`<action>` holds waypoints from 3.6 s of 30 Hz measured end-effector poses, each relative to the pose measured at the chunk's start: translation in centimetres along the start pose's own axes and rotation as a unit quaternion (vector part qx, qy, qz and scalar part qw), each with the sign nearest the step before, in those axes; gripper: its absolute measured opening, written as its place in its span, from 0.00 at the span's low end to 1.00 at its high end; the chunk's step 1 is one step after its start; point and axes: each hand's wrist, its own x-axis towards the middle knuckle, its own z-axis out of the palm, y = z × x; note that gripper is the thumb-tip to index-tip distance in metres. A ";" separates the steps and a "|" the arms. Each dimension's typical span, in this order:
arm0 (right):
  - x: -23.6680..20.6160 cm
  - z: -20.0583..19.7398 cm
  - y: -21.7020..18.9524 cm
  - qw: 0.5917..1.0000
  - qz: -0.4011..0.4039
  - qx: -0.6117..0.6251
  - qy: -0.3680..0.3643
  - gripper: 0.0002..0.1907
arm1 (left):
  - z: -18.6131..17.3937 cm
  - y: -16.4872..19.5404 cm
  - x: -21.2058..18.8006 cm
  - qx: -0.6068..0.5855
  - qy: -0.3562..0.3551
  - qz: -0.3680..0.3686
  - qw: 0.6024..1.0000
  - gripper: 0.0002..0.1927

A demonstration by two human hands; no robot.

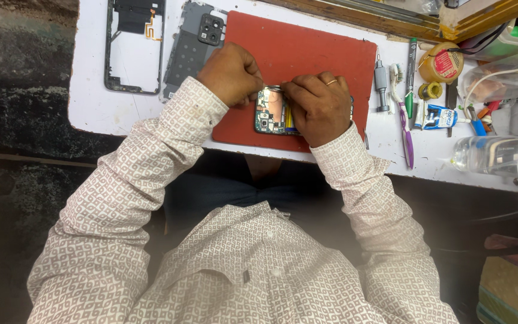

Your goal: The person disassembles a mobile phone, removes the battery, cleans the internal components and frame with a brush and cloth, then reassembles the phone by placing the frame over the internal parts and securing it.

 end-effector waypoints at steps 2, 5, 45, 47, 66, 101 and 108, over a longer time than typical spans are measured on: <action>0.0 -0.1 0.0 1.000 0.004 0.007 -0.003 0.10 | 0.0 -0.3 0.1 -0.007 0.001 0.003 1.000 0.05; -0.2 -0.5 0.2 0.999 0.021 0.029 0.005 0.10 | 0.0 -0.9 -0.2 -0.001 0.008 0.040 0.999 0.03; -1.0 -1.1 -0.2 0.995 0.029 0.017 -0.092 0.18 | 2.3 -5.0 -3.1 0.382 0.119 0.416 0.817 0.14; -1.0 -1.1 -0.1 0.995 0.018 -0.002 -0.095 0.18 | 2.3 -4.9 -3.0 0.386 0.120 0.414 0.815 0.14; -1.8 -2.5 1.3 0.989 0.059 0.098 -0.099 0.16 | 2.6 -4.2 -3.0 0.421 0.119 0.437 0.786 0.18; 3.0 -2.1 5.2 0.887 0.208 0.329 -0.247 0.07 | 0.6 -2.8 -3.7 0.373 0.049 0.519 0.767 0.44; 2.0 -1.4 6.7 0.853 0.239 0.381 -0.263 0.09 | 0.4 -2.8 -3.9 0.371 0.046 0.513 0.773 0.44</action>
